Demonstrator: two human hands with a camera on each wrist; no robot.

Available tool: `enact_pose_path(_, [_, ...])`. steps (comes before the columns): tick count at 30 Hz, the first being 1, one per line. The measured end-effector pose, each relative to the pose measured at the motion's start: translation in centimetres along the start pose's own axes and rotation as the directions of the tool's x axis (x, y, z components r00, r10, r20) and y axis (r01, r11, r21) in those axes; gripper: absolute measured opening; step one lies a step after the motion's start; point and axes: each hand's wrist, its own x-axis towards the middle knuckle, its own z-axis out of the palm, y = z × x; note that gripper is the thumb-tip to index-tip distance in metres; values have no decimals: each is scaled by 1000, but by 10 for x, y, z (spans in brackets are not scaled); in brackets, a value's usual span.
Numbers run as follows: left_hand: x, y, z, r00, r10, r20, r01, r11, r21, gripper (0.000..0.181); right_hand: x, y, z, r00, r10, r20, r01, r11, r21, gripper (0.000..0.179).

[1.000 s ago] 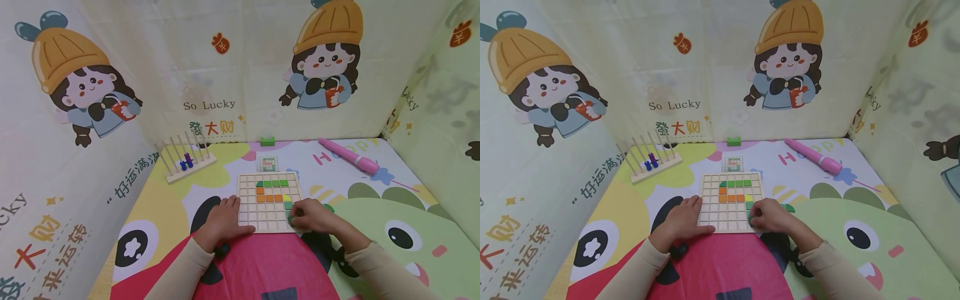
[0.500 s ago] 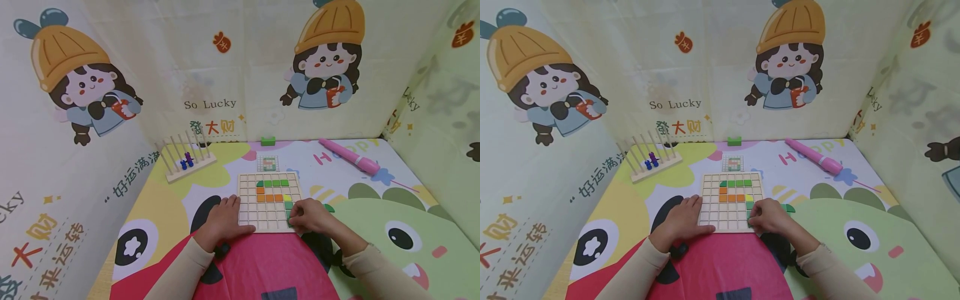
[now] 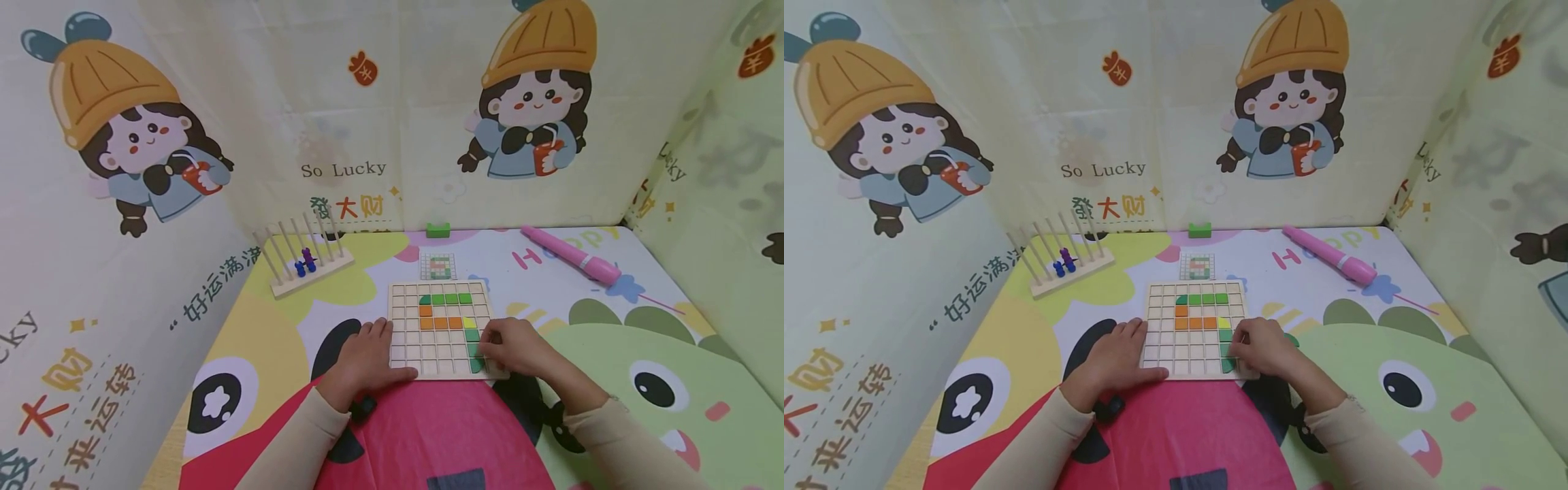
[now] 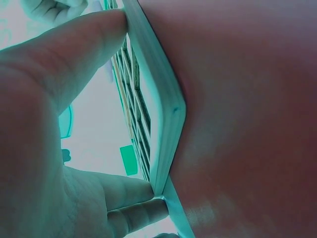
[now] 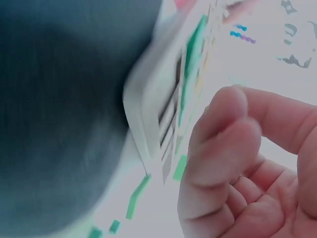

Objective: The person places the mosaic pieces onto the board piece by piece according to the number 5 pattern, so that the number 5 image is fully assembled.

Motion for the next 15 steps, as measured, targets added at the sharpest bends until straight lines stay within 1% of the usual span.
enact_pose_path(2, [0,1,-1,1000,-1,3,1,1000,1,112,-1,3,-7,1000,-4,-16,4,1000,-12,11])
enact_pose_path(4, [-1,1,-2,1000,-3,7,3,1000,-2,112,-2,7,-14,1000,-7,-14,7,1000,-13,12])
enact_pose_path(6, [-1,1,-2,1000,-4,8,4,1000,-6,112,-3,13,-19,1000,-8,-12,7,1000,-18,12])
enact_pose_path(9, [-1,2,-2,1000,-3,5,3,1000,-12,111,-4,23,-27,1000,2,-29,-3,999,-37,13])
enact_pose_path(13, [-1,2,-2,1000,-5,4,5,1000,-10,112,-7,38,-38,998,17,-67,-23,995,-97,18])
enact_pose_path(15, [-1,2,-2,1000,-7,4,7,1000,-8,112,-10,45,-43,997,11,-79,-22,991,-131,20])
